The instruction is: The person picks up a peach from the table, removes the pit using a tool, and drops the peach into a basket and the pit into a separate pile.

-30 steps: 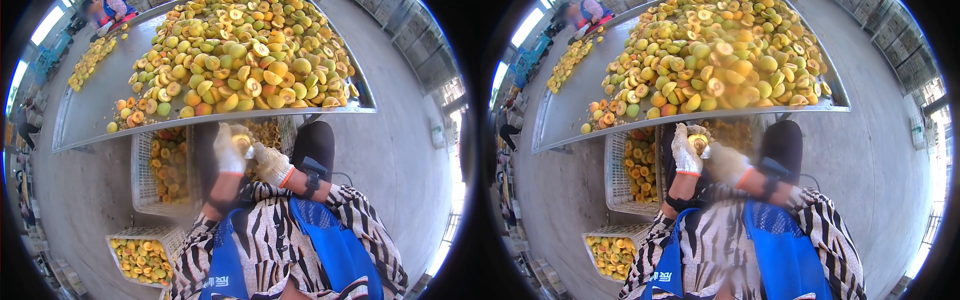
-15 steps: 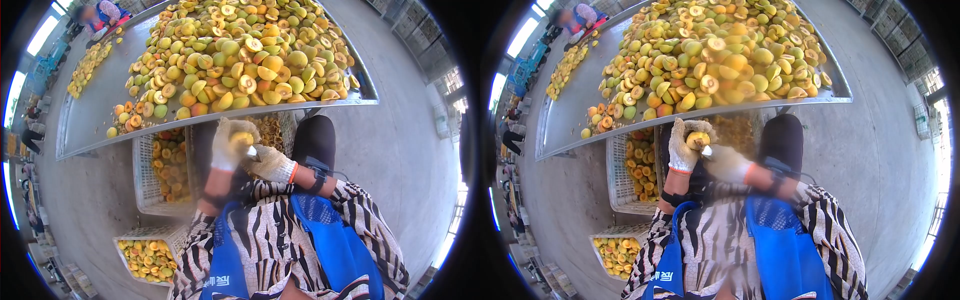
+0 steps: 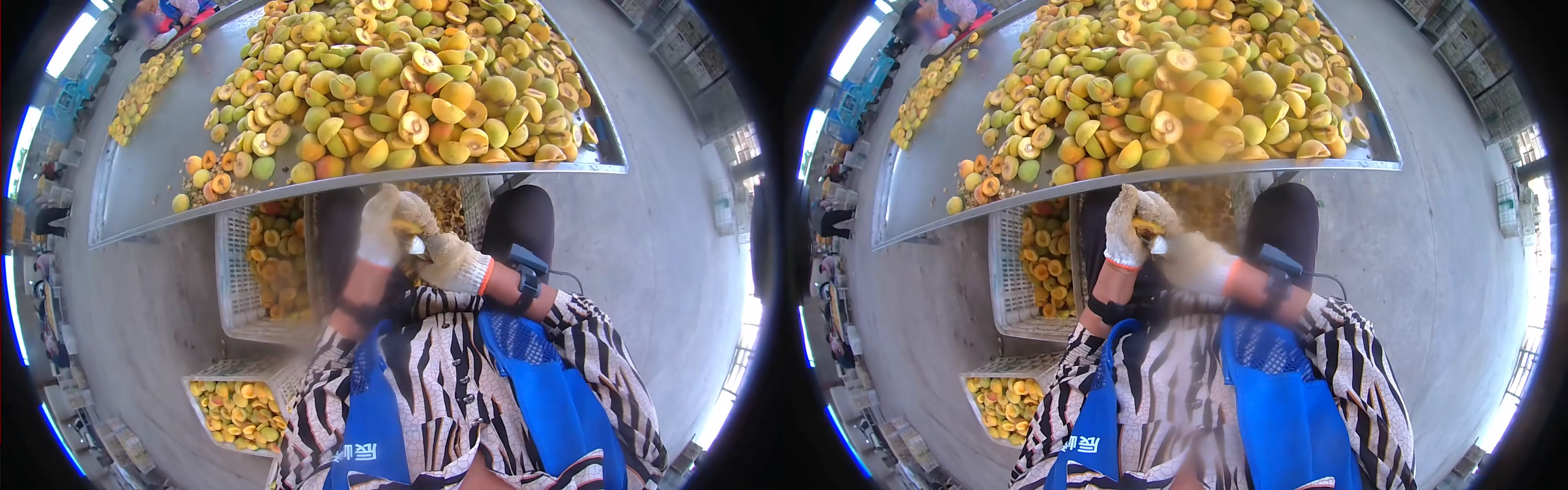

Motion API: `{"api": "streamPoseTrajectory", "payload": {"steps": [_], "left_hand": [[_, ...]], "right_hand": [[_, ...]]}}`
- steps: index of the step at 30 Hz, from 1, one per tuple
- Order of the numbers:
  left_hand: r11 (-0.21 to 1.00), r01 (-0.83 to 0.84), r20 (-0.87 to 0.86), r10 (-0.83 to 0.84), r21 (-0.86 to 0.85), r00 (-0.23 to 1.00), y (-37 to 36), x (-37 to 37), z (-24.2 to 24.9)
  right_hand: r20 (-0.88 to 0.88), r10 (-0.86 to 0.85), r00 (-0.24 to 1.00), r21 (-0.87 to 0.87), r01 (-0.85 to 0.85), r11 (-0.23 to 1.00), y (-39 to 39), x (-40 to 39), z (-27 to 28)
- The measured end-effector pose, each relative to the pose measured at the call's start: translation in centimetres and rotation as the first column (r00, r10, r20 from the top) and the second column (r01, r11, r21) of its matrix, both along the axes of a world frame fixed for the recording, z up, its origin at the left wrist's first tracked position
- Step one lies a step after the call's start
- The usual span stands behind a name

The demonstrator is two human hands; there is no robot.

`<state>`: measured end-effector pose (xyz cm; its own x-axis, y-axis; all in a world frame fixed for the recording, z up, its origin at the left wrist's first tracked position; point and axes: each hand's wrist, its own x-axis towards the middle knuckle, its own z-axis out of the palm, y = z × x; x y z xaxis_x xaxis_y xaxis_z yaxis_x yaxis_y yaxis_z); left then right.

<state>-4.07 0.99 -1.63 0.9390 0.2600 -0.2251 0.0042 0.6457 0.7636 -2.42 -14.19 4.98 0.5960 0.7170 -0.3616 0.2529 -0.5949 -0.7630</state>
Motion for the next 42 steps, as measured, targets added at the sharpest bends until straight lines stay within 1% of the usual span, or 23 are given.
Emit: {"api": "streamPoseTrajectory", "payload": {"steps": [1, 4, 6, 8, 10, 11, 14, 15, 16, 17, 18, 19, 20, 22, 25, 27, 30, 33, 35, 37, 40, 41, 42], "left_hand": [[0.999, 0.049, 0.045, -0.049, -0.008, 0.998, 0.3, 0.1, -0.2], [0.980, 0.181, 0.199, -0.163, -0.077, 0.966, 0.9, 0.0, 0.2], [0.946, 0.259, 0.338, -0.184, -0.193, 0.923, 0.2, 0.1, 1.3], [0.954, 0.261, 0.303, -0.207, -0.150, 0.930, 0.2, -0.1, 0.6], [0.976, 0.182, 0.169, -0.200, 0.117, 0.965, 0.8, 0.0, -0.2], [0.924, 0.121, 0.059, -0.152, 0.362, 0.987, 1.3, 0.1, -0.4], [0.999, -0.037, 0.054, 0.036, 0.020, 0.998, 4.2, -0.1, 4.6], [0.944, -0.314, -0.067, 0.321, 0.098, 0.945, 5.9, -0.3, 4.2], [0.869, -0.416, 0.069, 0.414, 0.269, 0.908, 7.9, -1.3, 4.4], [0.704, -0.507, -0.003, 0.586, 0.498, 0.811, 10.1, -1.9, 4.9], [0.243, -0.454, 0.248, 0.578, 0.857, 0.777, 13.2, -2.6, 3.9], [-0.107, -0.299, 0.305, 0.577, 0.948, 0.758, 15.2, -3.4, 4.3], [-0.074, -0.318, 0.294, 0.613, 0.945, 0.733, 16.9, -3.4, 3.5], [-0.192, -0.085, 0.181, 0.562, 0.978, 0.807, 18.5, -2.4, 3.5], [-0.135, 0.368, -0.246, 0.531, 0.920, 0.811, 18.5, 1.9, 3.7], [-0.253, 0.571, -0.418, 0.468, 0.781, 0.779, 18.2, 4.5, 4.0], [-0.060, 0.700, -0.628, 0.393, 0.711, 0.672, 19.7, 6.9, 4.5], [-0.087, 0.697, -0.641, 0.323, 0.712, 0.696, 21.3, 7.3, 3.6], [-0.036, 0.622, -0.579, 0.329, 0.782, 0.746, 21.8, 6.5, 2.9], [0.033, 0.537, -0.509, 0.372, 0.843, 0.776, 21.4, 5.6, 3.7], [0.398, 0.103, -0.251, 0.342, 0.912, 0.905, 22.0, 4.0, 2.9], [0.593, -0.068, -0.192, 0.365, 0.802, 0.911, 22.2, 3.8, 2.3], [0.797, -0.224, -0.099, 0.332, 0.561, 0.938, 22.0, 3.2, 1.4]], "right_hand": [[0.033, 0.001, 0.999, 0.026, -0.002, 1.000, 0.0, 0.1, -0.4], [-0.438, 0.139, 0.888, 0.065, -0.123, 0.990, -1.1, 1.4, 1.2], [-0.796, 0.145, 0.588, 0.174, -0.007, 0.985, -2.0, 2.7, -1.9], [-0.916, 0.159, 0.369, 0.214, 0.111, 0.971, -2.8, 2.9, -4.1], [-0.903, 0.169, 0.395, 0.238, 0.132, 0.962, -2.9, 2.7, -3.9], [-0.884, 0.179, 0.432, 0.251, 0.114, 0.961, -3.0, 3.0, -3.4], [-0.852, 0.100, 0.514, 0.131, 0.025, 0.991, -3.0, 4.8, 1.5], [-0.835, 0.040, 0.549, 0.150, 0.156, 0.976, -2.8, 4.6, 3.0], [-0.763, -0.077, 0.641, 0.084, 0.217, 0.973, -2.6, 4.7, 2.5], [-0.672, -0.192, 0.715, 0.029, 0.285, 0.958, -2.6, 4.8, 1.3], [-0.565, -0.305, 0.766, -0.016, 0.360, 0.933, -2.6, 5.0, -0.1], [-0.569, -0.354, 0.743, -0.021, 0.417, 0.908, -3.0, 5.1, -2.0], [-0.584, -0.359, 0.728, -0.010, 0.436, 0.900, -3.1, 5.1, -2.8], [-0.612, -0.370, 0.699, 0.006, 0.473, 0.881, -3.1, 5.0, -3.5], [-0.551, -0.324, 0.769, 0.062, 0.424, 0.903, -1.8, 4.6, -3.8], [-0.532, -0.297, 0.793, 0.093, 0.403, 0.910, -1.2, 4.1, -3.6], [-0.594, -0.309, 0.743, 0.077, 0.435, 0.897, -1.0, 3.6, -2.4], [-0.355, -0.154, 0.922, 0.107, 0.204, 0.973, -1.7, 3.5, -2.1], [-0.218, -0.058, 0.974, 0.205, 0.104, 0.973, -2.5, 3.4, -2.8], [-0.203, -0.083, 0.976, 0.313, 0.145, 0.939, -3.0, 2.9, -4.4], [-0.335, -0.209, 0.919, 0.225, 0.293, 0.929, -3.7, 2.5, -4.2], [-0.380, -0.262, 0.887, 0.171, 0.345, 0.923, -3.9, 2.3, -3.8], [-0.409, -0.312, 0.857, 0.127, 0.393, 0.911, -3.7, 2.2, -3.4]]}}
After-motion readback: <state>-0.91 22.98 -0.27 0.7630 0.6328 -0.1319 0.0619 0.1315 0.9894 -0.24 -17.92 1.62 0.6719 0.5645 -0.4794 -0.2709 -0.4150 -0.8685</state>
